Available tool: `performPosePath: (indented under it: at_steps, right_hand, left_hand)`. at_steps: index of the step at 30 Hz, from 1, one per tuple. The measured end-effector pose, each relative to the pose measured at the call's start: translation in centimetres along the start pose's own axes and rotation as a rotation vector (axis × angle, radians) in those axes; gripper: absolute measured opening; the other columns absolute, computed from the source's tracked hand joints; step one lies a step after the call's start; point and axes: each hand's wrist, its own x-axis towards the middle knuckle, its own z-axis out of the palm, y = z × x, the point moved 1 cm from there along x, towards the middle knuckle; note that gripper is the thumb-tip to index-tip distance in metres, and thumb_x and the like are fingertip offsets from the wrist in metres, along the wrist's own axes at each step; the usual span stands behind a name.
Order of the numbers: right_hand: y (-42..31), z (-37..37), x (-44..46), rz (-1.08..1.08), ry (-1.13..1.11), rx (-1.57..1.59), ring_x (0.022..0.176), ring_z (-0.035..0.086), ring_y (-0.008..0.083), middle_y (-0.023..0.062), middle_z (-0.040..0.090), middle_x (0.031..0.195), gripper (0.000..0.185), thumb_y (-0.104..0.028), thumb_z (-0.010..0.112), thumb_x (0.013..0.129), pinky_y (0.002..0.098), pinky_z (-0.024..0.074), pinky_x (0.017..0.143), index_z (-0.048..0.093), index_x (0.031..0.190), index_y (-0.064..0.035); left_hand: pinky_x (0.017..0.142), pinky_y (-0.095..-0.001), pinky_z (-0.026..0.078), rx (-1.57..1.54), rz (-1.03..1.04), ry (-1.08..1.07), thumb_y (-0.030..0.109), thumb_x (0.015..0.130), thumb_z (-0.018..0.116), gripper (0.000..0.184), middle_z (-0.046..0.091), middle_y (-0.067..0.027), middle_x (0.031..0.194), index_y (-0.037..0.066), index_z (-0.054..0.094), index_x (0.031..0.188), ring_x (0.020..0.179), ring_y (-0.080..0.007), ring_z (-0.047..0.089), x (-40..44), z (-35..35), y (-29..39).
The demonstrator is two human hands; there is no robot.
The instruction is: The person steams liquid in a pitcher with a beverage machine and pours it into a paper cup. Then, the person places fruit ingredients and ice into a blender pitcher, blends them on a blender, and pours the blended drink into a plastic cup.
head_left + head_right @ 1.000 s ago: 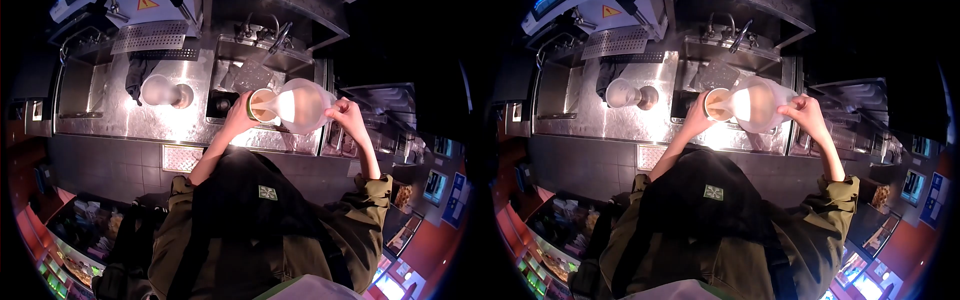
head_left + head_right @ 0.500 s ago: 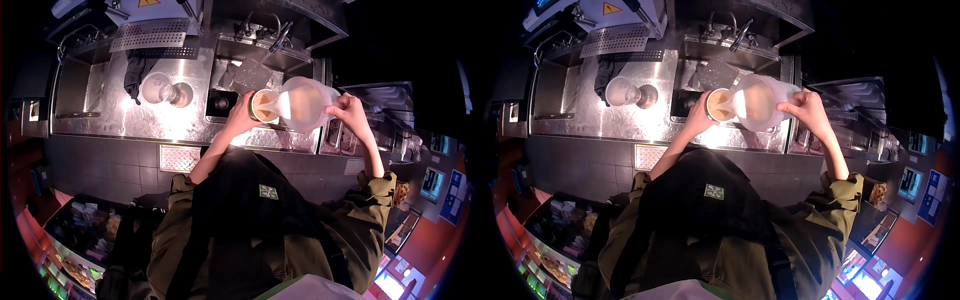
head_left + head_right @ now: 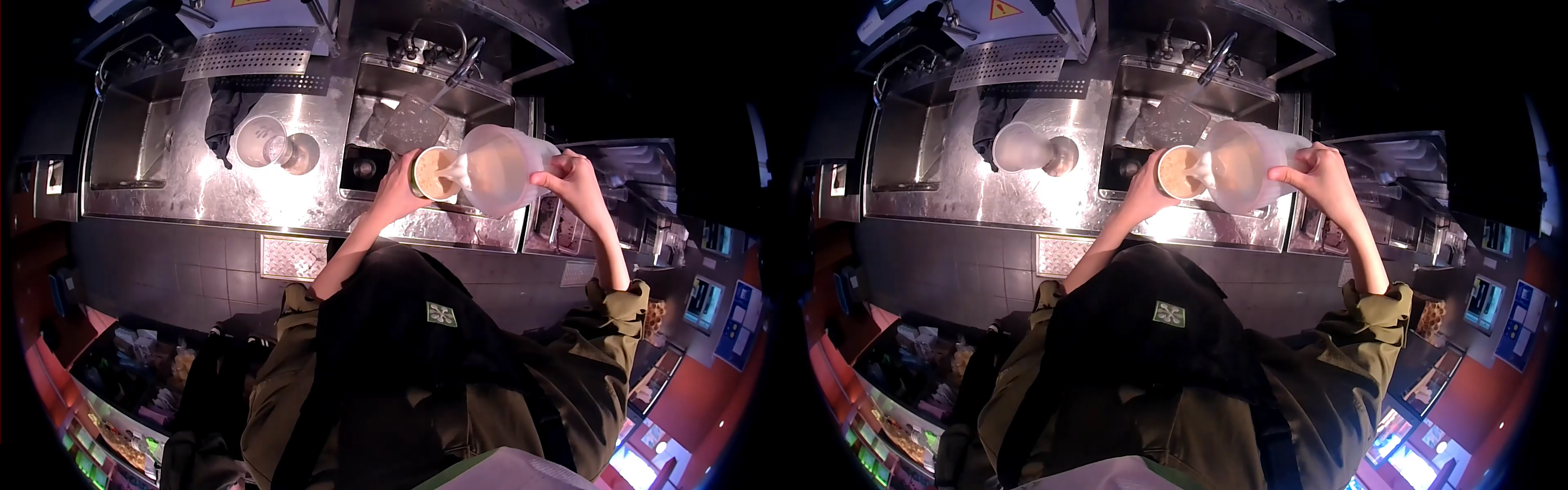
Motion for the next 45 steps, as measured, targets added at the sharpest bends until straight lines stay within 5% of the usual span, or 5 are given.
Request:
performPosePath:
  at_steps: [7, 10, 34, 41, 45]
  right_hand:
    - [-0.4, 0.0, 0.2, 0.008, 0.007, 0.002, 0.056, 0.044, 0.0217, 0.0116, 0.044, 0.059, 0.06, -0.047, 0.074, 0.055, 0.0342, 0.0366, 0.053, 0.053, 0.06, 0.0089]
    - [-0.8, 0.0, 0.1, -0.063, 0.028, 0.019, 0.054, 0.033, 0.0156, 0.007, 0.034, 0.059, 0.056, -0.041, 0.073, 0.06, 0.0303, 0.0302, 0.049, 0.043, 0.057, 0.0068]
    - [-4.0, -0.9, 0.4, -0.14, 0.056, -0.222, 0.06, 0.044, 0.0247, 0.012, 0.047, 0.06, 0.053, -0.044, 0.074, 0.054, 0.0346, 0.0385, 0.058, 0.054, 0.058, 0.005]
    - [4.1, 1.9, -0.2, 0.044, 0.012, 0.451, 0.06, 0.034, 0.0067, -0.0041, 0.036, 0.057, 0.038, -0.031, 0.07, 0.069, 0.0239, 0.0269, 0.052, 0.051, 0.059, 0.0005]
    - [8.8, 5.7, -2.0, 0.115, 0.079, 0.873, 0.068, 0.045, 0.0047, -0.0019, 0.053, 0.07, 0.027, -0.026, 0.059, 0.081, 0.0208, 0.0347, 0.064, 0.058, 0.075, 0.0007]
  left_hand:
    - [0.082, -0.0392, 0.043, -0.007, -0.012, -0.01, 0.02, 0.054, 0.077, 0.081, 0.049, -0.0174, 0.111, 0.006, 0.031, 0.119, 0.101, -0.0346, 0.049, 0.0, 0.2, -0.4]
    - [0.082, -0.0394, 0.043, -0.006, 0.0, -0.004, 0.021, 0.054, 0.076, 0.081, 0.05, -0.0179, 0.11, 0.007, 0.031, 0.12, 0.101, -0.035, 0.049, 0.0, 0.2, -0.2]
    - [0.083, -0.0414, 0.042, -0.01, 0.004, 0.035, 0.016, 0.051, 0.076, 0.082, 0.05, -0.0182, 0.109, 0.008, 0.031, 0.12, 0.101, -0.0358, 0.049, -0.2, 0.9, -0.6]
    - [0.084, -0.0379, 0.043, -0.038, 0.033, 0.06, 0.017, 0.05, 0.079, 0.084, 0.049, -0.0161, 0.11, 0.005, 0.033, 0.119, 0.103, -0.033, 0.049, -0.1, -0.1, -0.1]
    - [0.084, -0.0403, 0.042, -0.081, 0.084, 0.091, 0.016, 0.053, 0.075, 0.08, 0.049, -0.016, 0.111, 0.009, 0.032, 0.119, 0.101, -0.0345, 0.049, 0.1, -1.3, 0.2]
